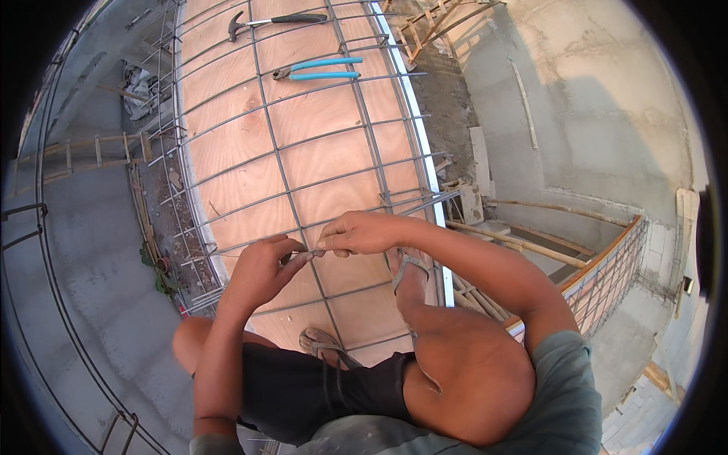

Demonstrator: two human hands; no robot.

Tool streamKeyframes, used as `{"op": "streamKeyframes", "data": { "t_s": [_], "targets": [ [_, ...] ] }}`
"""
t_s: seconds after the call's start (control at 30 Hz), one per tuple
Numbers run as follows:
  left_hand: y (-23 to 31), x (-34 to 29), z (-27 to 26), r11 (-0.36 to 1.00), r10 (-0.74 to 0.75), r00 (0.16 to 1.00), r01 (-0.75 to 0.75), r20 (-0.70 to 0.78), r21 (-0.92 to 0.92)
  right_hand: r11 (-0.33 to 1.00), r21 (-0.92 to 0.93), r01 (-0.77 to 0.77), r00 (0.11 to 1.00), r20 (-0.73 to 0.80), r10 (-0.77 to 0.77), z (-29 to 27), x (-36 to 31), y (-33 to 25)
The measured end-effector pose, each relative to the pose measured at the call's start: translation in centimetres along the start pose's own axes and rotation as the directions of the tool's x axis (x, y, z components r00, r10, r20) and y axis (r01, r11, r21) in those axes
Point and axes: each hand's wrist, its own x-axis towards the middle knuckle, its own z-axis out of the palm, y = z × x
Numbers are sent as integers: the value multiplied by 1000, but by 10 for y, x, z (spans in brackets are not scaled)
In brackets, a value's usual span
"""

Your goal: The person secures sections of steel mesh together by hand and using pliers, twisting short lengths of wire around the overlapping metal rods.

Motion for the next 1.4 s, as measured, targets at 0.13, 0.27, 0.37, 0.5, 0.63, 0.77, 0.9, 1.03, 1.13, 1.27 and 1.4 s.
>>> {"op": "streamKeyframes", "data": {
  "t_s": [0.13, 0.27, 0.37, 0.5, 0.63, 0.77, 0.9, 1.03, 1.13, 1.27, 1.4],
  "targets": [
    [-22, 1, -22, 996, 84, 988, -84, -133, 5, 995, -82, 47, 969, -239, -66, -7, -37, 2],
    [4, 17, 3, 923, 365, 916, -332, -165, 194, 998, -6, -60, 906, -421, 52, 10, -118, 16],
    [22, 37, 34, 876, 454, 890, -438, -39, 201, 994, -69, -90, 769, -639, 25, 51, -161, 47],
    [25, 47, 64, 837, 497, 867, -473, -23, 274, 953, -53, -299, 684, -708, 175, 80, -202, 91],
    [26, 51, 97, 824, 531, 847, -524, 28, 214, 995, 7, -103, 785, -613, 86, 93, -181, 108],
    [41, 76, 131, 784, 571, 814, -579, 104, 224, 996, 12, -85, 784, -617, 74, 74, -138, 112],
    [48, 91, 133, 857, 509, 795, -431, -329, 284, 993, -37, -116, 526, -850, 29, 41, -141, 133],
    [1, 85, 151, 982, 163, 950, -131, -265, 137, 994, 110, 18, 354, -930, 97, 30, -145, 148],
    [-38, 73, 173, 991, 58, 993, -44, -105, 125, 989, 141, 49, 384, -917, 112, 36, -128, 163],
    [-50, 68, 180, 995, 56, 998, -52, -43, 83, 993, 113, 21, 446, -890, 91, 44, -113, 167],
    [-52, 65, 176, 990, 41, 999, -37, -27, 139, 996, 83, 10, 457, -887, 70, 48, -105, 166]
  ]
}}
